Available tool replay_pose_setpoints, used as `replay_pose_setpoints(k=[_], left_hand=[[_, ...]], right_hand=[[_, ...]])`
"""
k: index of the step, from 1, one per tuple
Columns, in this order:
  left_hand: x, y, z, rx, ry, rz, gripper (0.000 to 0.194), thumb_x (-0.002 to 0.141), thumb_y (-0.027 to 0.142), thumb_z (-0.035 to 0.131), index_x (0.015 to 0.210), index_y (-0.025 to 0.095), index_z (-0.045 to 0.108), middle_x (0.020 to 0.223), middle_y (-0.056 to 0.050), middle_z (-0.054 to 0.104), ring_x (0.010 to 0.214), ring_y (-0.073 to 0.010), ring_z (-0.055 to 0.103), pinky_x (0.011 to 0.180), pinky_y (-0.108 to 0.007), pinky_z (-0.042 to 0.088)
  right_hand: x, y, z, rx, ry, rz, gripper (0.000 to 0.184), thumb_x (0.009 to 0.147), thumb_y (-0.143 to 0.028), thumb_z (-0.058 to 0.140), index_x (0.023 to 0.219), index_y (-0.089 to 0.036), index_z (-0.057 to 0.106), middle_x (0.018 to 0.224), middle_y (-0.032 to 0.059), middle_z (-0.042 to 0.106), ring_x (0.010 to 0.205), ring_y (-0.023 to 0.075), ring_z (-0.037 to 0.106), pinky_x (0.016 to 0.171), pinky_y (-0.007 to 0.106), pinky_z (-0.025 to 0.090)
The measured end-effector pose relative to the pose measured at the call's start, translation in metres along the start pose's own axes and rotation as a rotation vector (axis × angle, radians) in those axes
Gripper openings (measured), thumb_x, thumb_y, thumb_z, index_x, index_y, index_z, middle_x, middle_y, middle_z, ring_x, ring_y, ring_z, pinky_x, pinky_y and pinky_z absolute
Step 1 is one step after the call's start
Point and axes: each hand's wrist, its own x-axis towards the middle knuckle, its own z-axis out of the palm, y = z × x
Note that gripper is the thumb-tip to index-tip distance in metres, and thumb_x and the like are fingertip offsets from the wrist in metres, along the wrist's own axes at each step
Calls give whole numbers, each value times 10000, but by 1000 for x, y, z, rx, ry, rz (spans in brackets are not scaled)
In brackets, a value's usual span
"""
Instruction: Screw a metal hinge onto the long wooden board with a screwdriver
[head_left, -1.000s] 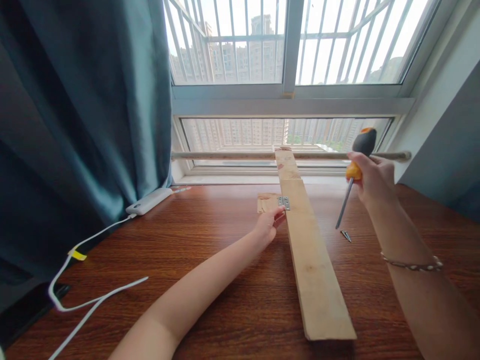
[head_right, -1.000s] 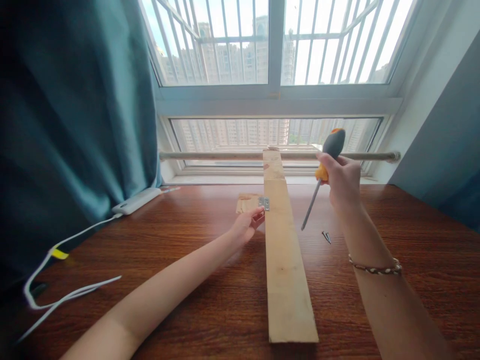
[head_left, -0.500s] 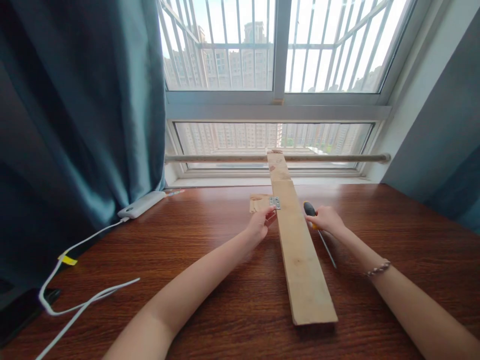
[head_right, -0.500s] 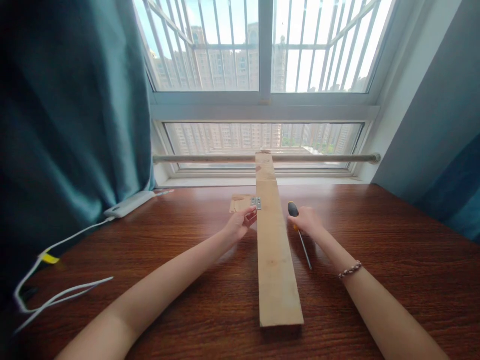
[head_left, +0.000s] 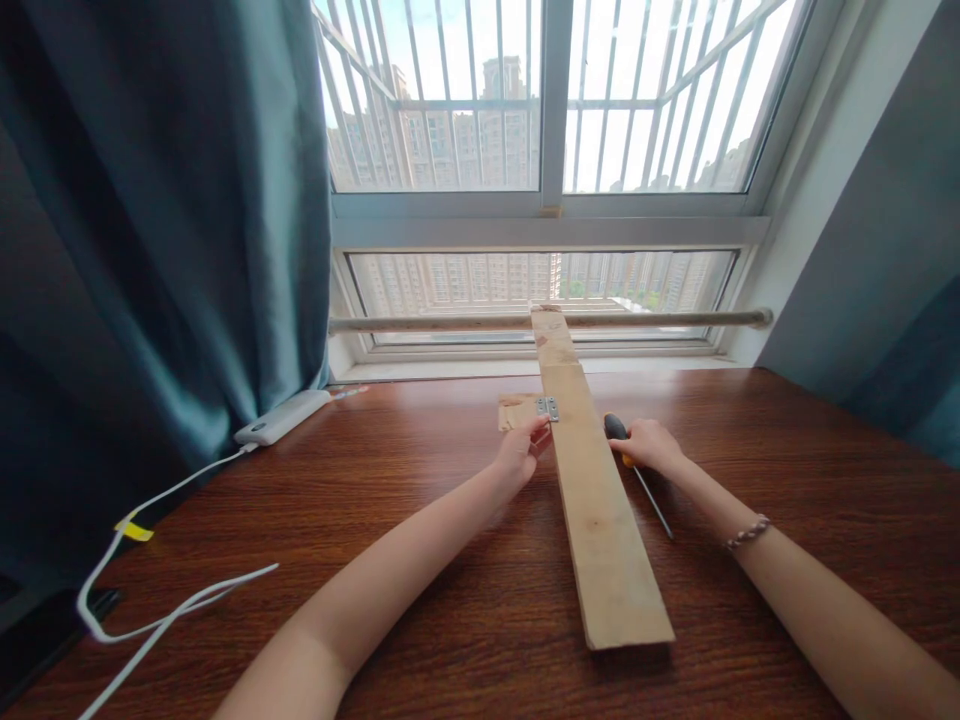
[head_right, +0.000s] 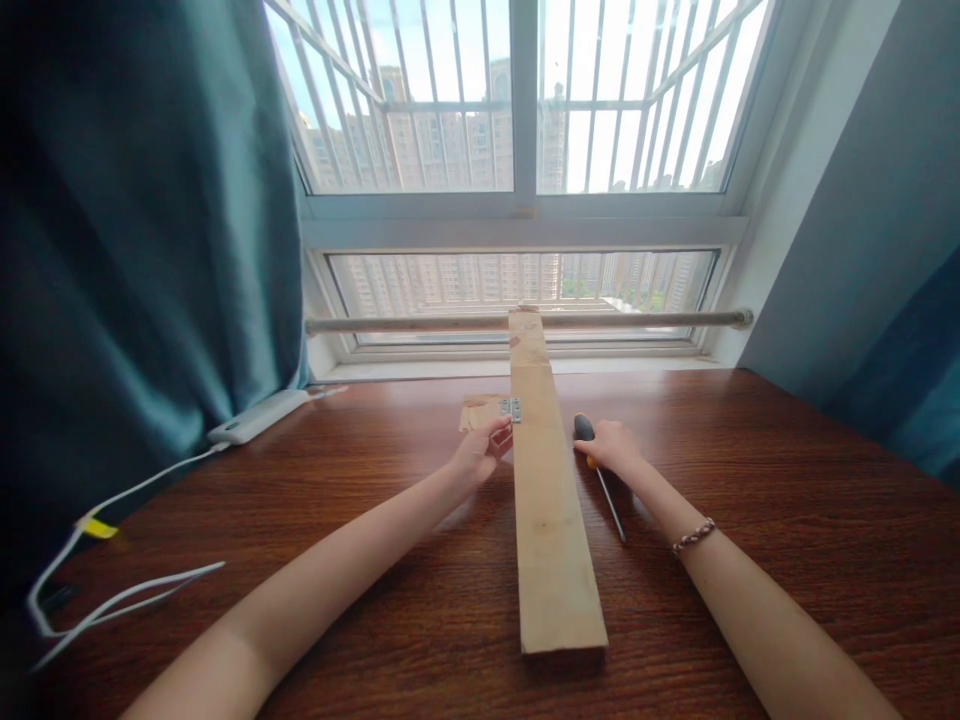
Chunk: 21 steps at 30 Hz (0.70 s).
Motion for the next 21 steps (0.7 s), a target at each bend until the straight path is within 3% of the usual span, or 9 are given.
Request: replay_pose_setpoints(k=[8, 11, 16, 21], left_hand=[[2, 0, -1, 20, -48, -5, 115, 677, 32, 653, 739, 126, 629, 720, -51, 684, 624, -114, 623, 638, -218, 506], [3, 0, -2, 20, -52, -6, 111, 681, 30, 645, 732, 127, 627, 725, -48, 686, 628, -114, 622, 631, -216, 506], [3, 0, -2, 5, -36, 3, 126, 685, 10, 629, 732, 127, 624, 720, -37, 683, 612, -106, 615, 614, -208, 501], [2, 0, 0, 7, -52, 3, 123, 701, 11, 611, 753, 121, 631, 732, -50, 688, 636, -117, 624, 641, -219, 505]], right_hand=[[5, 7, -1, 18, -7, -9, 531, 724, -638, 540, 689, -124, 669, 741, 146, 667, 733, 255, 642, 565, 263, 441], [10, 15, -5, 140, -103, 11, 536, 739, -632, 545, 639, -116, 649, 633, 124, 653, 623, 214, 643, 535, 243, 454], [19, 38, -21, 248, -187, 78, 317, 832, -371, 560, 678, -102, 626, 692, 104, 678, 567, 139, 639, 506, 183, 463], [13, 50, -35, 233, -311, 123, 81, 655, -116, 683, 605, -98, 623, 599, 87, 657, 557, 162, 635, 476, 186, 455]])
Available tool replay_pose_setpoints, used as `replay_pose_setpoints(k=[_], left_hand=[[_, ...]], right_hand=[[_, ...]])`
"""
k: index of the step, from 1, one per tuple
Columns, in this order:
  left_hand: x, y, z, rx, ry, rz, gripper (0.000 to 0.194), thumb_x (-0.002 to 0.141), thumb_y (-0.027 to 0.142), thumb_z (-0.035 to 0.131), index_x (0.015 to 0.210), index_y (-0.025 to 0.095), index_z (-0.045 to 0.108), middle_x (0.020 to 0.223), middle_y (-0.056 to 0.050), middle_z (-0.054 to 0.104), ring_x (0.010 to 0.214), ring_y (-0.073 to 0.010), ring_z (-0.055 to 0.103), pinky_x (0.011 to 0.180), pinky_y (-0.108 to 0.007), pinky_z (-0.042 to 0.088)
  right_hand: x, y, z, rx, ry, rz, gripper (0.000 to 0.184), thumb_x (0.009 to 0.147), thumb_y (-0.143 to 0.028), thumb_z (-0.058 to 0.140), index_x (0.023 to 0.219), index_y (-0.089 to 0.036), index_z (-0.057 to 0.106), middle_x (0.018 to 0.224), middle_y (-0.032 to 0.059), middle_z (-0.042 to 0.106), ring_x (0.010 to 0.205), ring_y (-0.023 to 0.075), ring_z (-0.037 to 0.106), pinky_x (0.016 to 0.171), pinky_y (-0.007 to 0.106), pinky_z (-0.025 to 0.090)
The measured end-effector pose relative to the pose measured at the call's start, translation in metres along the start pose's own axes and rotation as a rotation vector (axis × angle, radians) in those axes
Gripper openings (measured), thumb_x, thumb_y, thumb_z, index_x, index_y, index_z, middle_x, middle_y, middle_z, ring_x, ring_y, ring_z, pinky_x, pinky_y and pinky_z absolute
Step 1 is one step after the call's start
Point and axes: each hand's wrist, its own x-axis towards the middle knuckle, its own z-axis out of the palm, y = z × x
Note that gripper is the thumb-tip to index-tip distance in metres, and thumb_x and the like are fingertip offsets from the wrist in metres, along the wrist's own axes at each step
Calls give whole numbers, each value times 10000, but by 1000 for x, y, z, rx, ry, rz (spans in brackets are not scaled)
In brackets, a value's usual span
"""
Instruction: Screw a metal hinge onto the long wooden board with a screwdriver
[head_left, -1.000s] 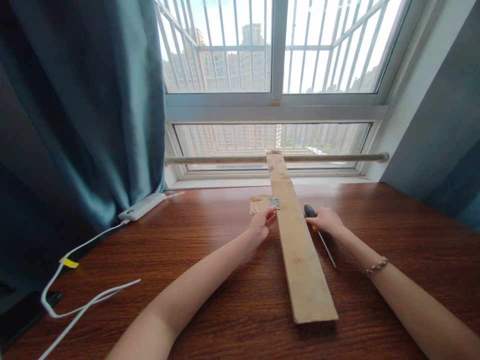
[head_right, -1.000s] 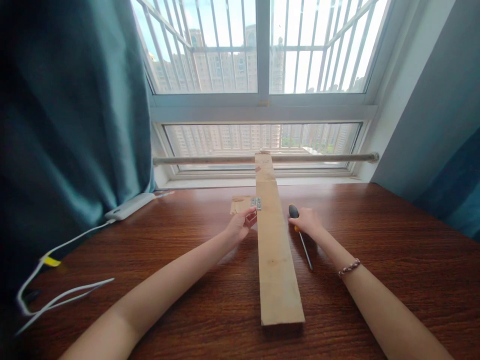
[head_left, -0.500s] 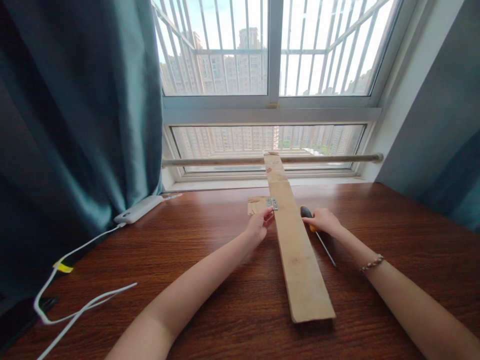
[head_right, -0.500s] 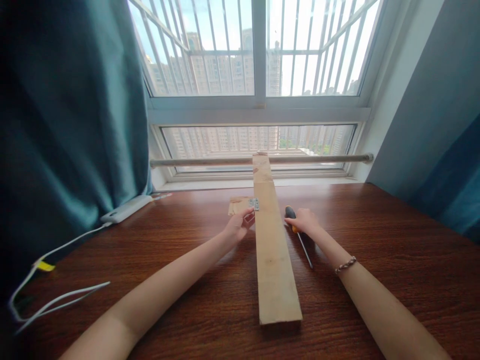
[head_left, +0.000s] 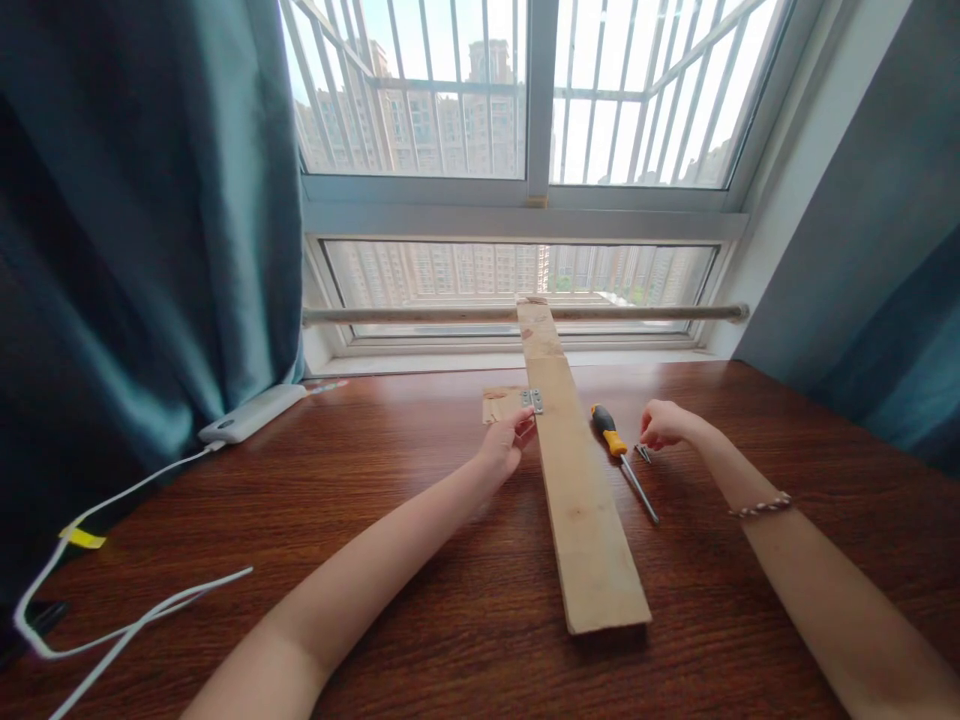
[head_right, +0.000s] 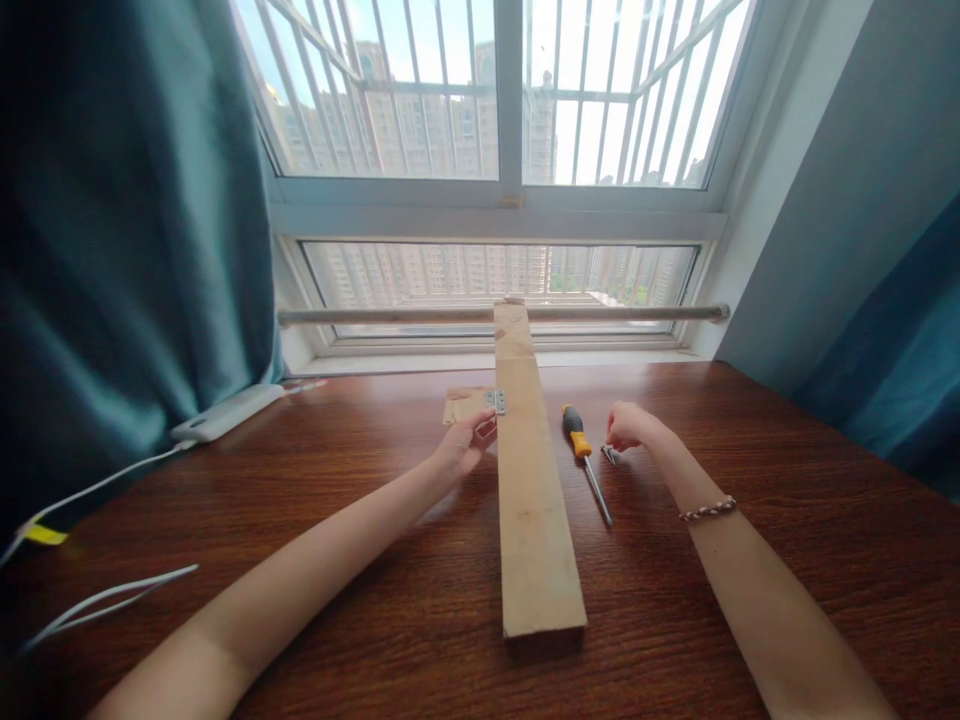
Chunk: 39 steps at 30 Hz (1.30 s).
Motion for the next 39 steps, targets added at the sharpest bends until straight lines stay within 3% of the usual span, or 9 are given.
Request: replay_pose_setpoints(k=[9, 13, 16, 20, 23, 25, 28, 32, 39], left_hand=[[4, -2, -4, -9, 3, -1, 128, 682, 16, 635, 732, 132, 615, 754, -55, 687, 636, -119, 621, 647, -229, 506], [6, -3, -6, 2, -12, -14, 114, 699, 18, 615, 729, 128, 615, 728, -53, 680, 628, -113, 613, 637, -218, 499], [5, -2, -5, 12, -14, -20, 106, 703, 20, 612, 722, 124, 619, 727, -54, 679, 625, -110, 610, 629, -213, 493], [0, 0, -2, 0, -8, -22, 96, 698, 22, 621, 717, 115, 633, 718, -49, 677, 617, -103, 605, 618, -208, 489], [-3, 2, 0, -9, -4, -19, 114, 689, 13, 621, 724, 120, 639, 721, -40, 679, 624, -101, 605, 617, -206, 488], [-4, 2, 1, -8, -12, -13, 119, 689, 17, 617, 731, 126, 641, 730, -40, 683, 629, -105, 608, 626, -211, 491], [-3, 1, 0, -6, -39, -11, 124, 689, 20, 613, 736, 132, 640, 747, -48, 688, 639, -110, 613, 641, -215, 492], [0, 0, -2, -23, -13, -15, 141, 681, 10, 611, 739, 136, 639, 732, -34, 683, 618, -102, 602, 621, -210, 490], [-1, 1, -1, -32, -12, -25, 127, 684, 15, 608, 721, 132, 639, 712, -39, 681, 609, -106, 597, 627, -216, 485]], right_hand=[[1, -3, 12, -80, 1, -17, 84, 524, -24, 623, 501, -105, 622, 444, 43, 575, 479, 172, 595, 448, 209, 429], [-1, -5, 7, -73, 110, -54, 88, 555, -51, 611, 482, -100, 608, 432, 54, 571, 444, 170, 583, 452, 221, 439], [-12, -15, -5, -23, 278, -149, 90, 659, -131, 587, 681, -103, 670, 574, 62, 645, 538, 156, 622, 534, 210, 469], [-36, -49, -6, 382, 490, -458, 214, 718, -235, 567, 871, -145, 686, 715, 33, 678, 588, 133, 635, 604, 217, 493], [-44, -86, 13, 754, 477, -660, 255, 705, -327, 595, 838, -130, 686, 698, 45, 671, 593, 160, 635, 563, 253, 511], [-42, -107, 30, 870, 432, -725, 283, 712, -354, 597, 852, -121, 676, 717, 59, 675, 643, 181, 648, 570, 273, 526], [-33, -125, 49, 764, 530, -739, 221, 727, -311, 595, 834, -139, 684, 772, 63, 687, 686, 185, 650, 635, 289, 527], [-27, -125, 58, 571, 636, -711, 156, 749, -230, 580, 829, -176, 702, 868, 47, 695, 791, 177, 641, 752, 262, 503], [-36, -123, 58, 551, 650, -742, 175, 765, -206, 557, 851, -163, 704, 877, 54, 673, 732, 160, 628, 655, 232, 519]])
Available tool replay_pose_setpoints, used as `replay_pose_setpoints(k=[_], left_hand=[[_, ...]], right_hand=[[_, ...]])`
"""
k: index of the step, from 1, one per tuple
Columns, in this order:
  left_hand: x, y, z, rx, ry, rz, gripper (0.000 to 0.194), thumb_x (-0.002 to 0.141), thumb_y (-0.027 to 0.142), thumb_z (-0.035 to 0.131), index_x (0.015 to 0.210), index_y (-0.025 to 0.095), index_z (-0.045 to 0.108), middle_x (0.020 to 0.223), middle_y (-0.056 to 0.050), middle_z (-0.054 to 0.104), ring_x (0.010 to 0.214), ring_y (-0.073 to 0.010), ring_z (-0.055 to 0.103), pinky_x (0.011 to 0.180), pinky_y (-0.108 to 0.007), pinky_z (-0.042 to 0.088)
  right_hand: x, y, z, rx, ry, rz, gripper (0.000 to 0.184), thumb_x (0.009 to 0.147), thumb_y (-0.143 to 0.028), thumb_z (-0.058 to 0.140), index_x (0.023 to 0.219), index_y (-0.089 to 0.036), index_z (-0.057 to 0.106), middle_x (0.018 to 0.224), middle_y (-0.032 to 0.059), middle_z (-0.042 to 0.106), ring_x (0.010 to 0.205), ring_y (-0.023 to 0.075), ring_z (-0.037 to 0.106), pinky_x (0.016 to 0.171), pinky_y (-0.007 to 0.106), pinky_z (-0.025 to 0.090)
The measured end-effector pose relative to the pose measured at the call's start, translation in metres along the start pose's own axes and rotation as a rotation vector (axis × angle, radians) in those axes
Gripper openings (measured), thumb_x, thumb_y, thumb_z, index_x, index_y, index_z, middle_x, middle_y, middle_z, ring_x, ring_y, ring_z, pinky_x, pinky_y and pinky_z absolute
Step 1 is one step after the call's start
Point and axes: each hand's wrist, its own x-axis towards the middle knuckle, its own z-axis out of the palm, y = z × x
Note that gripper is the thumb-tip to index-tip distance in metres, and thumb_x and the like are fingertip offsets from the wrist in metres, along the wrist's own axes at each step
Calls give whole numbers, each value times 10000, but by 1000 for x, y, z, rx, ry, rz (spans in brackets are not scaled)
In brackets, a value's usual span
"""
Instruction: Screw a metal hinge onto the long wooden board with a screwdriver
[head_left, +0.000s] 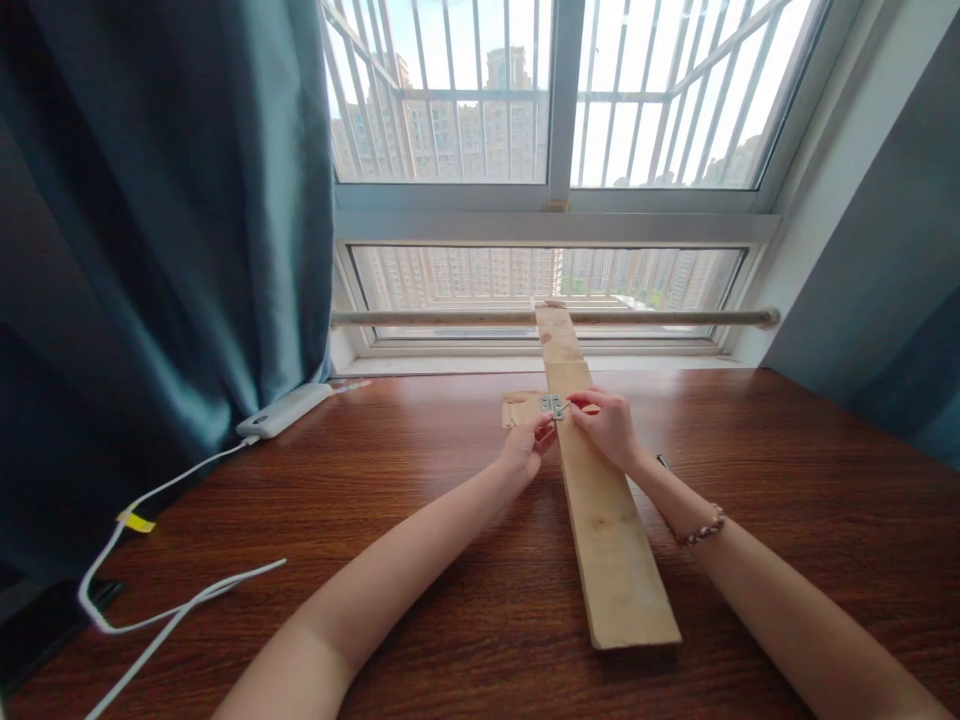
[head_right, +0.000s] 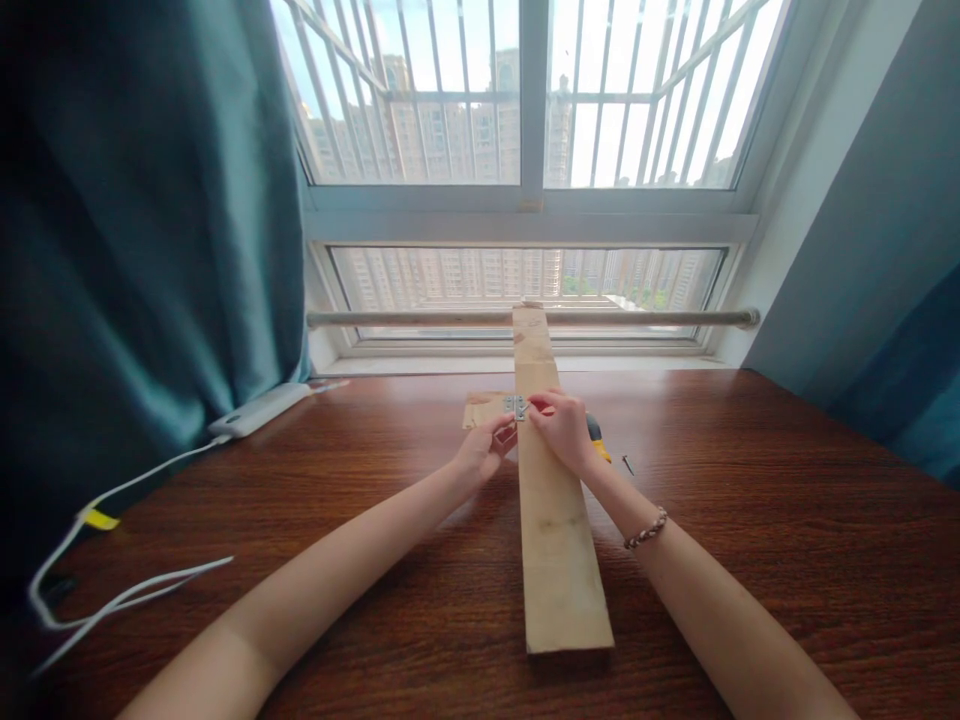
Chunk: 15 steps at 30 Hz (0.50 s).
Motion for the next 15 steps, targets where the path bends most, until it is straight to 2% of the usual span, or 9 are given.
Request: replay_pose_setpoints(k=[9, 15], left_hand=[[1, 0, -1, -5, -22, 0, 126, 688, 11, 595, 721, 126, 637, 729, -50, 680, 627, -109, 599, 634, -218, 473], [0, 0, 0, -3, -40, -2, 128, 683, 4, 592, 688, 126, 629, 738, -59, 677, 641, -112, 602, 664, -224, 472]], right_hand=[[-4, -3, 2, -61, 32, -152, 171, 783, -191, 553, 856, -159, 704, 799, 35, 633, 643, 121, 581, 602, 211, 479], [-5, -1, 5, -181, -15, -298, 183, 807, -148, 524, 858, -185, 697, 813, 36, 615, 721, 141, 577, 676, 235, 455]])
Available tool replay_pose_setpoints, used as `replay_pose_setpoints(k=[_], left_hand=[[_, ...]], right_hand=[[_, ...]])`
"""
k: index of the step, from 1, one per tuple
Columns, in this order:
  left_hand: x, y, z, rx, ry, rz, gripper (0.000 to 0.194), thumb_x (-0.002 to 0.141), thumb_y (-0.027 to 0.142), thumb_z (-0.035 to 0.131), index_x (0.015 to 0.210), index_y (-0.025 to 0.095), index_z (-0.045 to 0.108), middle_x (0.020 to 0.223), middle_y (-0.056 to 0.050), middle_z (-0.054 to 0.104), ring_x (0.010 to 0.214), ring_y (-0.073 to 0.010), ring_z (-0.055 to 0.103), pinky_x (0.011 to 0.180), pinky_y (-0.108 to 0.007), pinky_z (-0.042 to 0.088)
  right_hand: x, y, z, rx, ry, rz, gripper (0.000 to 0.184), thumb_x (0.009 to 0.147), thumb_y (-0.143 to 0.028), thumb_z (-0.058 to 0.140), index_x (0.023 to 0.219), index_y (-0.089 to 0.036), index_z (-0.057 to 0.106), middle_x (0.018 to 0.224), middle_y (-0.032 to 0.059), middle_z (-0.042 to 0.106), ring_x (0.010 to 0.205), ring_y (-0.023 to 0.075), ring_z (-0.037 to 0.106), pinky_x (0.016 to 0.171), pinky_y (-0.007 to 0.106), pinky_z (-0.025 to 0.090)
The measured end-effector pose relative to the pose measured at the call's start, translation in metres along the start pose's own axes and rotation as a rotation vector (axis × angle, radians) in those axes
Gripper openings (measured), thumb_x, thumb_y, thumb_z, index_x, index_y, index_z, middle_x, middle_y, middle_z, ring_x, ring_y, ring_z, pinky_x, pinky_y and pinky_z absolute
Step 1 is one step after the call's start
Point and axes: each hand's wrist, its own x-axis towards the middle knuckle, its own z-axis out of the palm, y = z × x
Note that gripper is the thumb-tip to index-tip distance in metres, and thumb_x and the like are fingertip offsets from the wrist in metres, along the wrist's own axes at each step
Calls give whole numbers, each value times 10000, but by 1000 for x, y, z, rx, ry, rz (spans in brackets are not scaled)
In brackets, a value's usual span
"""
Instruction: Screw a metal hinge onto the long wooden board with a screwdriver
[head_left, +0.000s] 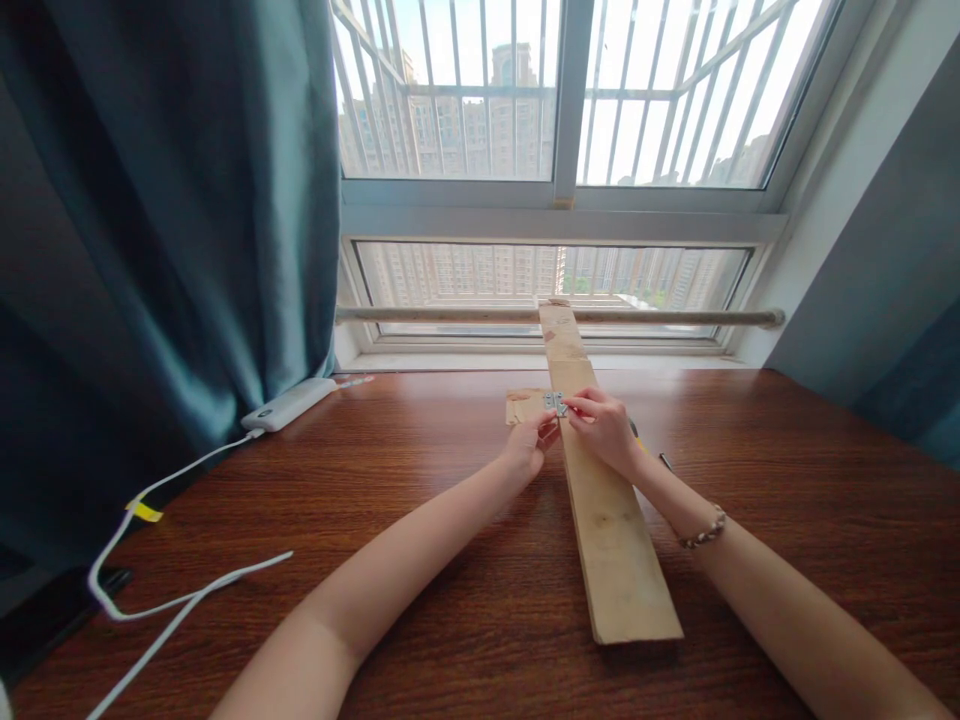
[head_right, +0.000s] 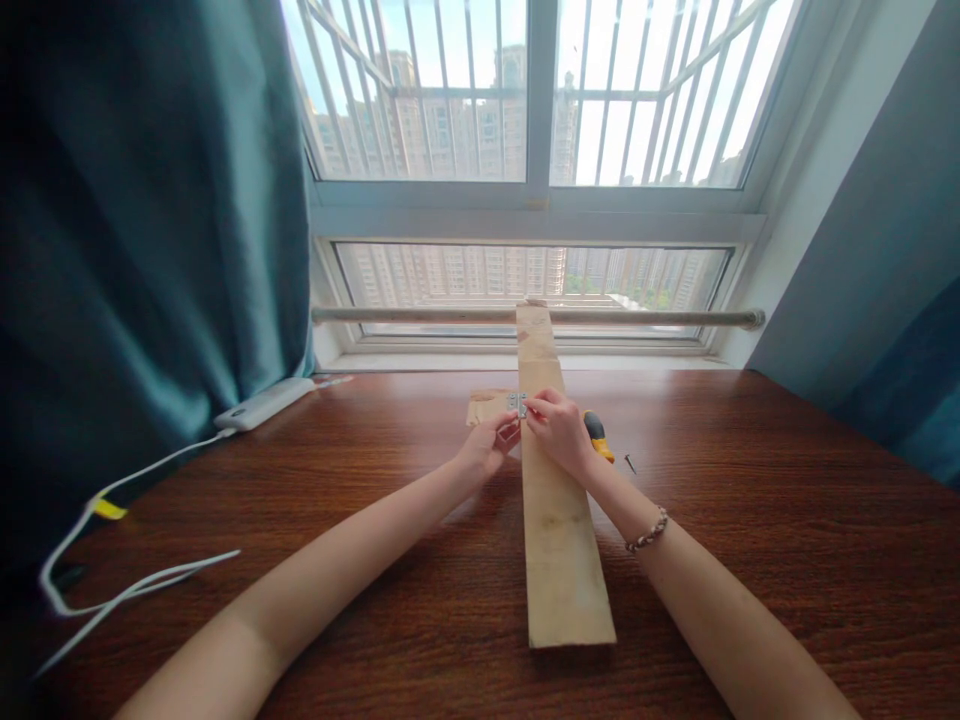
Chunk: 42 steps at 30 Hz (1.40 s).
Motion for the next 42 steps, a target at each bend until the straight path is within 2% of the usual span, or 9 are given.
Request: replay_pose_setpoints(k=[10, 14, 17, 19, 24, 28, 34, 39, 42], left_hand=[[-1, 0, 0, 5, -16, 13, 102, 680, 21, 612, 679, 119, 638, 698, -52, 667, 625, -108, 597, 652, -219, 465], [0, 0, 0, 2, -20, 10, 116, 696, 18, 589, 694, 121, 642, 688, -43, 665, 611, -100, 592, 634, -210, 463], [0, -1, 0, 1, 15, 4, 119, 698, 16, 595, 709, 127, 636, 691, -40, 665, 604, -98, 592, 633, -208, 465], [1, -1, 1, 9, 35, 2, 118, 692, 17, 607, 713, 131, 629, 711, -46, 671, 616, -106, 601, 650, -217, 472], [0, -1, 1, 20, 35, -1, 109, 689, 26, 618, 723, 130, 623, 730, -61, 681, 636, -121, 616, 668, -229, 486], [1, -1, 0, 17, 33, 6, 120, 688, 19, 612, 727, 132, 622, 725, -61, 685, 641, -124, 618, 657, -227, 493], [3, -2, -2, 7, 32, 5, 121, 698, 12, 597, 726, 128, 613, 744, -71, 686, 654, -132, 623, 669, -236, 499], [3, -1, -1, 3, 49, 6, 134, 687, 0, 602, 715, 131, 617, 718, -56, 678, 623, -118, 612, 653, -225, 494], [2, -1, -1, 20, 50, 5, 123, 687, 6, 608, 717, 125, 623, 716, -60, 680, 624, -116, 612, 654, -219, 490]], right_hand=[[-2, -3, 2, -244, -162, -71, 180, 854, -153, 505, 863, -201, 678, 813, 39, 588, 727, 143, 545, 669, 222, 419], [1, -3, 1, -157, -159, -41, 179, 854, -173, 514, 924, -203, 677, 849, 42, 611, 754, 146, 568, 692, 222, 431], [11, 1, -12, -43, -116, 109, 249, 861, -238, 519, 1077, -179, 629, 877, 44, 643, 717, 131, 593, 681, 210, 447], [18, 8, -27, -132, -132, 279, 256, 872, -288, 496, 1041, -159, 640, 875, 61, 663, 731, 140, 611, 696, 215, 448], [19, 35, -54, -588, -602, 662, 312, 788, -416, 580, 906, -141, 669, 955, 156, 657, 902, 262, 621, 701, 297, 466], [7, 50, -48, -594, -715, 760, 261, 622, -341, 740, 802, -162, 681, 912, 138, 668, 869, 279, 638, 653, 301, 488], [2, 66, -42, -530, -662, 861, 201, 549, -158, 731, 731, -110, 659, 846, 151, 669, 801, 289, 647, 595, 287, 493], [22, 69, -77, -310, -483, 880, 224, 708, -279, 633, 623, -73, 609, 562, 124, 599, 548, 207, 613, 444, 225, 437], [38, 59, -103, -168, -279, 854, 362, 874, -386, 412, 834, -70, 584, 653, 117, 613, 558, 149, 603, 441, 183, 446]])
